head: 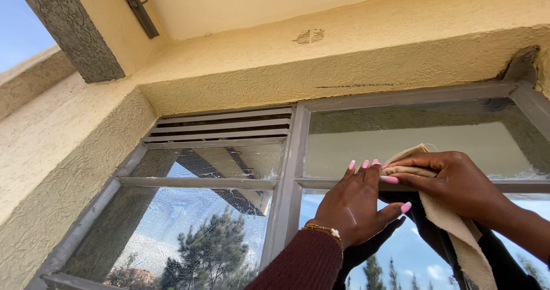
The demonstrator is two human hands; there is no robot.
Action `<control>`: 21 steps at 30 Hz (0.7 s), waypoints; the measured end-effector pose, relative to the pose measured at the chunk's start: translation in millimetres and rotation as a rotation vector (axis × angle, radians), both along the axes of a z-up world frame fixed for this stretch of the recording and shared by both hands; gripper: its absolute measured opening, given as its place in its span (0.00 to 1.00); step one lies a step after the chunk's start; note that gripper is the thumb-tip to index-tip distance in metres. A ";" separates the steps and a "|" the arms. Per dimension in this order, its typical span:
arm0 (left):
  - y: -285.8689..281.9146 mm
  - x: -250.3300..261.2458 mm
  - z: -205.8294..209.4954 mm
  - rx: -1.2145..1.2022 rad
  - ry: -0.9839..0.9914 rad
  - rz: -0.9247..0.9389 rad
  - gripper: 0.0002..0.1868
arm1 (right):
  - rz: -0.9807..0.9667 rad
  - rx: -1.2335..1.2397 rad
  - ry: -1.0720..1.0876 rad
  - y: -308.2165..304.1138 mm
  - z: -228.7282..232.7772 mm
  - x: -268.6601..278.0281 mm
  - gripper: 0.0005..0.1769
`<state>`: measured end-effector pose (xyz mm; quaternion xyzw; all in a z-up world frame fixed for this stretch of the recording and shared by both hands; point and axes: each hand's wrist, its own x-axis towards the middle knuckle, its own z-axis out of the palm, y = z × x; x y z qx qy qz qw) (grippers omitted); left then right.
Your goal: The person wipes a window pane with a cloth, repeatedly dipping the cloth into a green basin of water and wringing it out between passes. The person cleans multiple sections of the window, including the frame and upper panes, on an outdoor balcony.
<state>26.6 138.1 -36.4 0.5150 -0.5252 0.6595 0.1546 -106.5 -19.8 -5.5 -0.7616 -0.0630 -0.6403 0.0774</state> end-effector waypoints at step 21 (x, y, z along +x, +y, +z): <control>-141.2 -73.2 4.3 -0.041 -0.119 -0.159 0.51 | -0.061 0.050 -0.219 -103.2 -28.4 -82.7 0.16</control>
